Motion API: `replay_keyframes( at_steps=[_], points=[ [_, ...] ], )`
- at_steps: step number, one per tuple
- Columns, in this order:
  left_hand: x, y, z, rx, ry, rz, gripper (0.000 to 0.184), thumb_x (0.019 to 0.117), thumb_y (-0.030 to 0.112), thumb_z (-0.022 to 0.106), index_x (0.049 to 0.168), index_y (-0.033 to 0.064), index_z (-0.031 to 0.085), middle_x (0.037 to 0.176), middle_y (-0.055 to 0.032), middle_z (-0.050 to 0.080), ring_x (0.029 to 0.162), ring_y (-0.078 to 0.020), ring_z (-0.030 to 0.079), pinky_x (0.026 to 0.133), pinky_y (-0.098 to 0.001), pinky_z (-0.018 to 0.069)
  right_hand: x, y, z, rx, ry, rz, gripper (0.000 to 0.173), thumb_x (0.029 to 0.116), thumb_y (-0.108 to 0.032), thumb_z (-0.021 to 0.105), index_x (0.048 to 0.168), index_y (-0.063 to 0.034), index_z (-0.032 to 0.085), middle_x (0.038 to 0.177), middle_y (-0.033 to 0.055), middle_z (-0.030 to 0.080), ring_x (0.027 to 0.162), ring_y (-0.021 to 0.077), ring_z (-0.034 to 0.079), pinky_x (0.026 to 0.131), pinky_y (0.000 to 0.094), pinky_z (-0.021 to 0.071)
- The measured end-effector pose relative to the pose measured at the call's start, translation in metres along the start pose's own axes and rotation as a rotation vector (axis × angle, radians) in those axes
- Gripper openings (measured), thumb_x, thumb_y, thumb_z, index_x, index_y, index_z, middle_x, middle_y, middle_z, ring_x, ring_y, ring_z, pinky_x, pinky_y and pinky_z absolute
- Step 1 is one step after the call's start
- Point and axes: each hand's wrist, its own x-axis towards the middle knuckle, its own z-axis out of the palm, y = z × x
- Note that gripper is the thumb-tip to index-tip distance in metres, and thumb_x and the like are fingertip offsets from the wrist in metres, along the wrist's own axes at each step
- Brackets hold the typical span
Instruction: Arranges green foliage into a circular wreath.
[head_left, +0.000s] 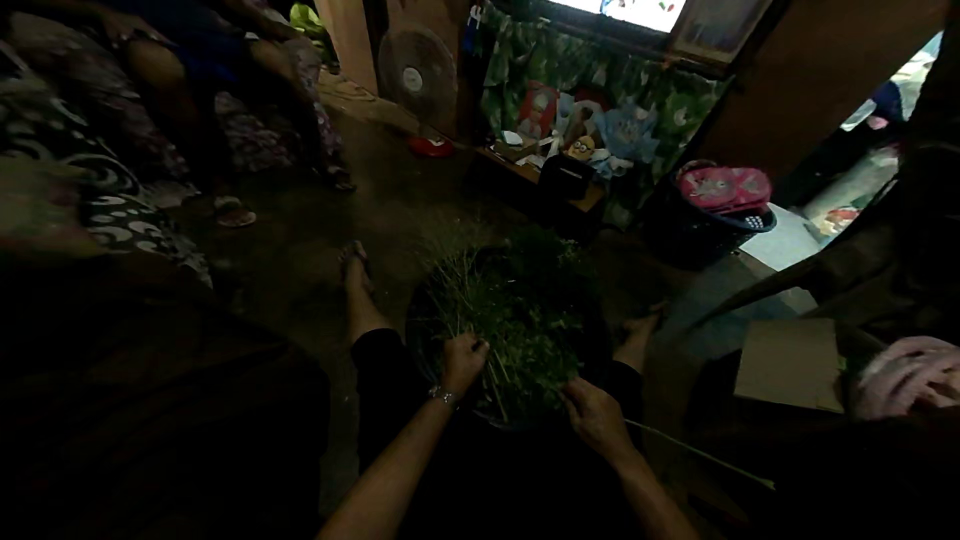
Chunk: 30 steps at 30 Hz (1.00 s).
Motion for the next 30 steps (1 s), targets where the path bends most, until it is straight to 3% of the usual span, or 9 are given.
replay_keyframes(
  at_steps=[4,6,7,9,12,16,22,26,30],
  points=[
    [-0.001,-0.001,-0.007,-0.175,-0.002,-0.142,0.028,0.1018,0.015,0.061,0.103,-0.0117,0.069,0.101,-0.0223,0.069,0.096,-0.0279,0.067,0.091,-0.0417,0.0513,0.003,-0.018,-0.010,-0.033,-0.136,0.043,0.026,0.1040,-0.014,0.054,0.114,0.0010,0.073,0.114,0.0183,0.072,0.104,0.0339,0.071,0.092,0.0522,0.0554],
    [0.002,-0.006,-0.006,-0.661,0.048,-0.307,0.011,0.0988,0.006,0.062,0.094,-0.0042,0.064,0.080,-0.0065,0.065,0.068,-0.0105,0.062,0.067,-0.0240,0.0538,0.001,-0.017,-0.006,-0.021,-0.041,-0.044,0.023,0.1019,-0.011,0.056,0.109,0.0011,0.074,0.108,0.0184,0.073,0.096,0.0344,0.073,0.085,0.0527,0.0582],
    [0.002,-0.007,-0.009,-0.904,0.049,-0.337,0.010,0.0981,0.001,0.060,0.089,-0.0001,0.060,0.073,-0.0029,0.063,0.061,-0.0084,0.060,0.060,-0.0218,0.0531,0.002,-0.013,-0.005,-0.004,0.018,-0.086,0.022,0.1008,-0.011,0.058,0.106,0.0010,0.075,0.104,0.0178,0.073,0.093,0.0337,0.073,0.082,0.0522,0.0592],
    [-0.006,-0.006,-0.020,-1.082,0.033,-0.300,0.015,0.0995,-0.002,0.055,0.085,0.0027,0.058,0.070,-0.0004,0.062,0.058,-0.0075,0.059,0.059,-0.0213,0.0527,0.008,0.002,-0.011,0.030,0.057,-0.073,0.022,0.1013,-0.011,0.058,0.107,0.0024,0.075,0.104,0.0189,0.073,0.094,0.0346,0.072,0.085,0.0541,0.0579],
    [-0.013,-0.025,-0.050,-1.003,0.148,-0.247,0.018,0.1013,-0.001,0.052,0.085,0.0050,0.057,0.070,0.0024,0.061,0.058,-0.0054,0.058,0.058,-0.0202,0.0527,0.008,0.036,-0.029,-0.034,0.156,0.009,0.021,0.1008,-0.010,0.060,0.109,0.0026,0.075,0.106,0.0209,0.073,0.098,0.0386,0.072,0.086,0.0599,0.0557],
    [-0.018,-0.067,-0.081,-1.002,0.306,-0.280,0.016,0.1023,0.002,0.054,0.088,0.0059,0.058,0.069,0.0027,0.061,0.055,-0.0046,0.057,0.054,-0.0188,0.0517,0.008,0.066,-0.058,-0.019,0.374,0.022,0.022,0.1015,-0.007,0.059,0.110,0.0077,0.072,0.104,0.0249,0.071,0.097,0.0396,0.071,0.089,0.0571,0.0561],
    [-0.040,-0.058,-0.075,-0.872,0.214,-0.303,0.013,0.1028,0.005,0.053,0.092,0.0050,0.060,0.072,0.0040,0.060,0.055,-0.0025,0.056,0.053,-0.0174,0.0508,0.074,-0.002,-0.105,-0.015,0.671,-0.173,0.029,0.1051,-0.007,0.049,0.117,0.0126,0.067,0.107,0.0306,0.069,0.098,0.0404,0.069,0.091,0.0505,0.0553],
    [-0.048,-0.044,-0.061,-0.776,0.128,-0.240,0.013,0.1033,0.007,0.055,0.095,0.0014,0.064,0.076,0.0021,0.062,0.060,-0.0035,0.058,0.058,-0.0184,0.0526,0.147,-0.070,-0.117,0.207,0.597,-0.240,0.033,0.1092,-0.013,0.045,0.123,0.0071,0.066,0.117,0.0236,0.068,0.106,0.0274,0.068,0.097,0.0402,0.0533],
    [-0.054,-0.036,-0.054,-0.765,0.202,-0.153,0.016,0.1014,0.005,0.057,0.087,0.0028,0.065,0.071,0.0032,0.062,0.059,-0.0032,0.058,0.058,-0.0182,0.0514,0.227,-0.110,-0.088,0.334,0.336,-0.190,0.037,0.1103,-0.016,0.042,0.135,0.0059,0.060,0.126,0.0245,0.065,0.112,0.0309,0.066,0.099,0.0431,0.0527]
  ],
)
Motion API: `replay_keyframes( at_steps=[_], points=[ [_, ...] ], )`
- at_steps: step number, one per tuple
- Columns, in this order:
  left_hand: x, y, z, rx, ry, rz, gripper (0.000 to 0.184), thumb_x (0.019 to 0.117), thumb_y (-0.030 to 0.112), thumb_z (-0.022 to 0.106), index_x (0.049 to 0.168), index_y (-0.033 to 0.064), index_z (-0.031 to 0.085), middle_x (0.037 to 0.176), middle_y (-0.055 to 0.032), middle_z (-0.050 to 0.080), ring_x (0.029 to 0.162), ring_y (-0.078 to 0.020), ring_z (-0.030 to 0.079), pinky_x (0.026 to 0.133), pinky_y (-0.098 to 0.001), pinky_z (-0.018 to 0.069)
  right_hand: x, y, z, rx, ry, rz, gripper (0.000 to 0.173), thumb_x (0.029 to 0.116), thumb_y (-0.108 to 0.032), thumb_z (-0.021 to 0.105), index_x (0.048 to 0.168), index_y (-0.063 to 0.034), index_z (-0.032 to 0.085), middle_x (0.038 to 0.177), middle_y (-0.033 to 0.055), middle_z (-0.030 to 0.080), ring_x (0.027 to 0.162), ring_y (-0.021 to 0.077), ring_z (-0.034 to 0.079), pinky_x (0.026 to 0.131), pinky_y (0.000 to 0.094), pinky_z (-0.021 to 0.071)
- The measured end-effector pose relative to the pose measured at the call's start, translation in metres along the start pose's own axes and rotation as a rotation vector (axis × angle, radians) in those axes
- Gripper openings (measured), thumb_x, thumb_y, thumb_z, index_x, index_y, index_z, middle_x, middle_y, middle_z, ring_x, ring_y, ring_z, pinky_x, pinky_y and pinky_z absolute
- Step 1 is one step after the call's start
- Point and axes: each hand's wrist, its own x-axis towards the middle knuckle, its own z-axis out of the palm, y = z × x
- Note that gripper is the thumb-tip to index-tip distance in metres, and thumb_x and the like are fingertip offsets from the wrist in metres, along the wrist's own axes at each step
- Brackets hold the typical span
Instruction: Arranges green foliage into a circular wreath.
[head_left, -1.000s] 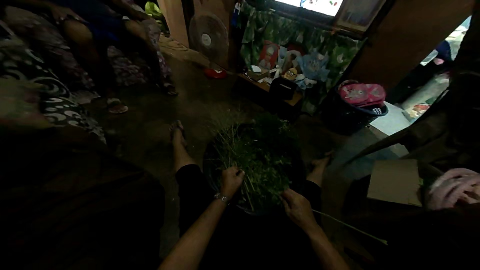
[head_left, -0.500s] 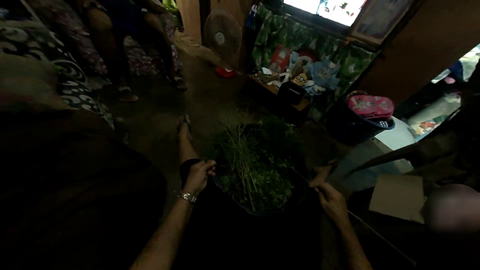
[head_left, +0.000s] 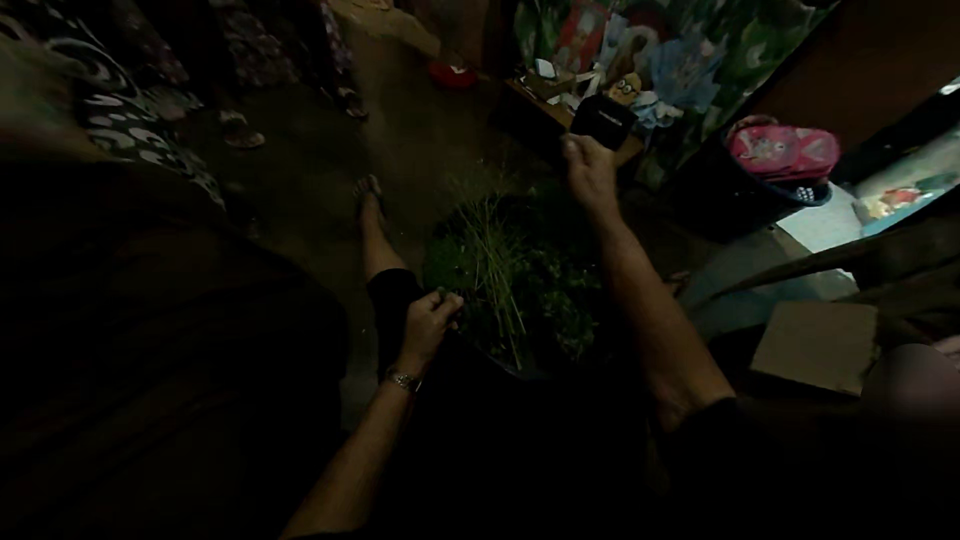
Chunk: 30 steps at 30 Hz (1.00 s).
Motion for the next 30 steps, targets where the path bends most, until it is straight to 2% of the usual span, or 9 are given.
replay_keyframes(
  at_steps=[3,5,7,11,15,19,22,26,30],
  points=[
    [-0.005,-0.002,0.000,-0.008,-0.057,0.058,0.016,0.1004,0.004,0.058,0.087,0.0029,0.066,0.072,0.0037,0.063,0.060,-0.0031,0.058,0.059,-0.0187,0.0516,0.010,0.026,0.042,-0.182,-0.266,0.103,0.050,0.1103,-0.024,0.046,0.151,0.0046,0.042,0.150,0.0317,0.045,0.136,0.0463,0.049,0.113,0.0540,0.0423],
    [-0.006,-0.003,0.000,-0.005,-0.101,0.053,0.015,0.0999,0.005,0.058,0.087,0.0033,0.066,0.073,0.0041,0.063,0.062,-0.0028,0.058,0.061,-0.0190,0.0518,-0.012,0.040,0.056,-0.247,-0.342,0.074,0.044,0.1088,-0.021,0.049,0.145,0.0048,0.051,0.150,0.0341,0.043,0.137,0.0519,0.045,0.113,0.0580,0.0398],
    [-0.006,-0.004,0.000,-0.005,-0.123,0.028,0.015,0.1006,0.006,0.059,0.088,0.0029,0.067,0.074,0.0035,0.063,0.063,-0.0031,0.058,0.062,-0.0191,0.0517,-0.045,0.049,0.060,-0.166,-0.430,0.117,0.035,0.1097,-0.019,0.048,0.133,0.0032,0.063,0.139,0.0286,0.055,0.128,0.0433,0.056,0.109,0.0544,0.0454],
    [-0.003,-0.008,0.008,0.000,-0.160,-0.017,0.015,0.1014,0.007,0.059,0.090,0.0017,0.067,0.075,0.0022,0.063,0.063,-0.0039,0.058,0.062,-0.0196,0.0510,-0.116,0.058,0.059,0.204,-0.582,0.347,0.047,0.1132,-0.032,0.036,0.128,0.0027,0.063,0.111,0.0177,0.069,0.094,0.0230,0.066,0.086,0.0409,0.0550],
    [-0.003,-0.011,0.025,0.099,-0.246,-0.023,0.014,0.1008,0.012,0.061,0.093,0.0024,0.068,0.076,0.0029,0.063,0.065,-0.0036,0.058,0.064,-0.0212,0.0520,-0.148,0.049,0.053,0.365,-0.766,0.467,0.044,0.1094,-0.035,0.048,0.132,-0.0003,0.061,0.115,0.0101,0.067,0.096,0.0104,0.064,0.088,0.0301,0.0541],
    [-0.005,-0.007,0.040,0.215,-0.283,-0.026,0.018,0.1010,0.015,0.062,0.095,-0.0003,0.069,0.079,-0.0012,0.065,0.069,-0.0059,0.060,0.067,-0.0254,0.0530,-0.159,0.047,0.053,0.450,-0.662,0.494,0.028,0.1039,-0.027,0.061,0.107,0.0001,0.065,0.088,0.0032,0.063,0.073,0.0065,0.058,0.070,0.0258,0.0515],
    [-0.007,0.001,0.048,0.267,-0.261,-0.022,0.017,0.1011,0.013,0.062,0.100,-0.0015,0.070,0.083,-0.0029,0.067,0.072,-0.0062,0.062,0.071,-0.0261,0.0539,-0.162,0.046,0.049,0.557,-0.569,0.574,0.025,0.1030,-0.020,0.063,0.111,0.0029,0.063,0.089,0.0055,0.064,0.071,0.0086,0.060,0.069,0.0263,0.0536],
    [-0.002,-0.004,0.055,0.232,-0.205,0.021,0.017,0.1015,0.011,0.059,0.097,-0.0008,0.070,0.078,-0.0015,0.066,0.066,-0.0059,0.061,0.064,-0.0246,0.0533,-0.165,0.038,0.040,0.654,-0.518,0.644,0.027,0.1026,-0.018,0.064,0.119,0.0040,0.063,0.088,0.0043,0.066,0.070,0.0081,0.064,0.071,0.0260,0.0576],
    [0.002,-0.003,0.060,0.252,-0.180,0.056,0.015,0.0996,0.010,0.061,0.095,-0.0006,0.071,0.080,-0.0020,0.068,0.070,-0.0059,0.062,0.068,-0.0254,0.0543,-0.166,0.042,0.036,0.609,-0.545,0.519,0.023,0.1030,-0.016,0.060,0.114,0.0035,0.061,0.088,0.0063,0.065,0.074,0.0109,0.065,0.075,0.0298,0.0584]
  ],
)
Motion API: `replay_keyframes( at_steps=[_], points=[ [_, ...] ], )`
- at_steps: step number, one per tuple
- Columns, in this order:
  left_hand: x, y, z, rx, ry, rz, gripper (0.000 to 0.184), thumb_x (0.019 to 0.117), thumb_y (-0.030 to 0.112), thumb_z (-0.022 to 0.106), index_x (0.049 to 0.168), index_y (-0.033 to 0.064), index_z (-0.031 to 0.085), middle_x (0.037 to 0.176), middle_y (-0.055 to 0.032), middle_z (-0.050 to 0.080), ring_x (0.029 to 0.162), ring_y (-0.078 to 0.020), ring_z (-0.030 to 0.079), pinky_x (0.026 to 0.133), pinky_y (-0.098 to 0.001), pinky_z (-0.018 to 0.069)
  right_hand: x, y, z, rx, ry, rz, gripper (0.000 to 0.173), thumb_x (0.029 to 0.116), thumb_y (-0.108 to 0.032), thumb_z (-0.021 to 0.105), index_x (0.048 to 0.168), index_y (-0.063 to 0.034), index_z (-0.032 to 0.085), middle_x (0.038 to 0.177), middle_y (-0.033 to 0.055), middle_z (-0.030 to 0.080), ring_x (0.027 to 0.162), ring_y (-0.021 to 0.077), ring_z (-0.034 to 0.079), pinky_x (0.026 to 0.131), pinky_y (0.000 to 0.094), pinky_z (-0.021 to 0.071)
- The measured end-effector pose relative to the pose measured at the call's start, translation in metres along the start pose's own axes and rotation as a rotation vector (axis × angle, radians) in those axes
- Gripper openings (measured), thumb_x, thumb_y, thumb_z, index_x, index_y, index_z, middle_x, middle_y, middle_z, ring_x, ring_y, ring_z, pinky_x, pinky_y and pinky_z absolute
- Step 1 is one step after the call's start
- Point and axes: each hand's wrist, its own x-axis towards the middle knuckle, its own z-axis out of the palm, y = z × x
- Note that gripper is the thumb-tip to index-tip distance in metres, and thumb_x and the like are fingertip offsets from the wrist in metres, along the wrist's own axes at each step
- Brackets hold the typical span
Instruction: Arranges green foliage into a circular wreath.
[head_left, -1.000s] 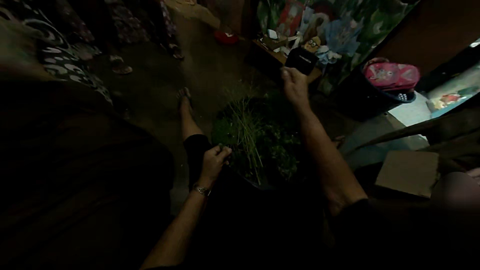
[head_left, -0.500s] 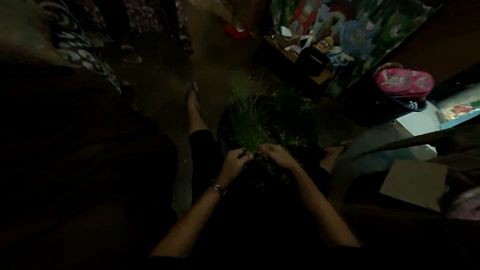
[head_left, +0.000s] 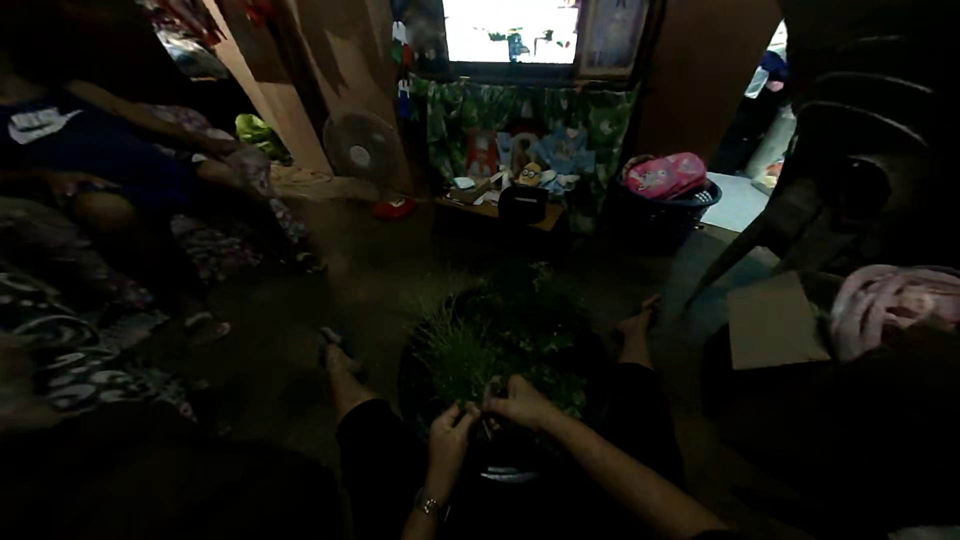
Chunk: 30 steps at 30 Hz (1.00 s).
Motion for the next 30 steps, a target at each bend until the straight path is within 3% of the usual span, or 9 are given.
replay_keyframes(
  at_steps=[5,7,9,12,17,20,30],
  points=[
    [0.003,0.001,0.006,-0.159,0.017,-0.044,0.014,0.0989,0.008,0.060,0.091,0.0005,0.070,0.075,-0.0018,0.067,0.064,-0.0075,0.062,0.061,-0.0241,0.0538,-0.001,0.001,-0.003,-0.067,0.005,-0.047,0.024,0.0988,-0.012,0.064,0.118,0.0022,0.061,0.092,0.0091,0.066,0.076,0.0124,0.066,0.074,0.0311,0.0578],
    [0.002,0.004,0.006,-0.147,0.015,-0.033,0.013,0.0979,0.008,0.063,0.091,0.0016,0.072,0.078,-0.0013,0.069,0.069,-0.0069,0.063,0.066,-0.0245,0.0542,-0.002,0.000,-0.005,-0.102,0.002,-0.102,0.033,0.0984,-0.019,0.070,0.122,0.0025,0.063,0.104,0.0120,0.069,0.088,0.0135,0.068,0.085,0.0321,0.0576],
    [0.004,0.006,0.005,-0.070,0.003,-0.009,0.013,0.0964,0.010,0.064,0.090,0.0033,0.073,0.079,-0.0007,0.069,0.072,-0.0064,0.063,0.068,-0.0253,0.0537,-0.003,-0.003,-0.008,-0.190,0.002,-0.158,0.034,0.0984,-0.024,0.071,0.119,0.0027,0.066,0.108,0.0139,0.070,0.094,0.0154,0.068,0.090,0.0337,0.0567],
    [0.007,0.016,0.001,0.053,-0.059,-0.011,0.015,0.0980,0.013,0.064,0.092,0.0017,0.071,0.081,-0.0020,0.066,0.072,-0.0073,0.060,0.071,-0.0282,0.0519,-0.006,-0.014,-0.014,-0.265,0.006,-0.169,0.029,0.0997,-0.020,0.068,0.116,0.0037,0.068,0.105,0.0152,0.069,0.092,0.0171,0.067,0.088,0.0355,0.0560],
    [0.016,0.041,-0.007,0.041,-0.208,0.003,0.013,0.0986,0.010,0.063,0.093,0.0024,0.072,0.082,-0.0002,0.068,0.073,-0.0057,0.062,0.072,-0.0254,0.0534,-0.009,-0.034,-0.033,-0.314,-0.040,-0.176,0.023,0.0981,-0.013,0.068,0.114,0.0036,0.068,0.102,0.0134,0.070,0.087,0.0148,0.067,0.083,0.0338,0.0568],
    [0.025,0.065,-0.008,0.097,-0.280,0.009,0.014,0.0992,0.011,0.063,0.089,0.0033,0.070,0.079,0.0017,0.065,0.072,-0.0044,0.060,0.070,-0.0235,0.0519,-0.010,-0.045,-0.043,-0.317,-0.032,-0.205,0.019,0.0959,-0.009,0.070,0.111,0.0031,0.068,0.098,0.0105,0.069,0.082,0.0104,0.064,0.078,0.0293,0.0556],
    [0.066,0.119,0.005,0.135,-0.213,0.047,0.018,0.1019,0.012,0.057,0.088,0.0034,0.065,0.075,0.0038,0.058,0.066,-0.0034,0.053,0.066,-0.0224,0.0473,0.002,-0.083,-0.065,-0.344,0.171,-0.356,0.017,0.0920,-0.006,0.066,0.105,0.0048,0.069,0.094,0.0102,0.067,0.080,0.0082,0.060,0.074,0.0252,0.0518]
  ],
)
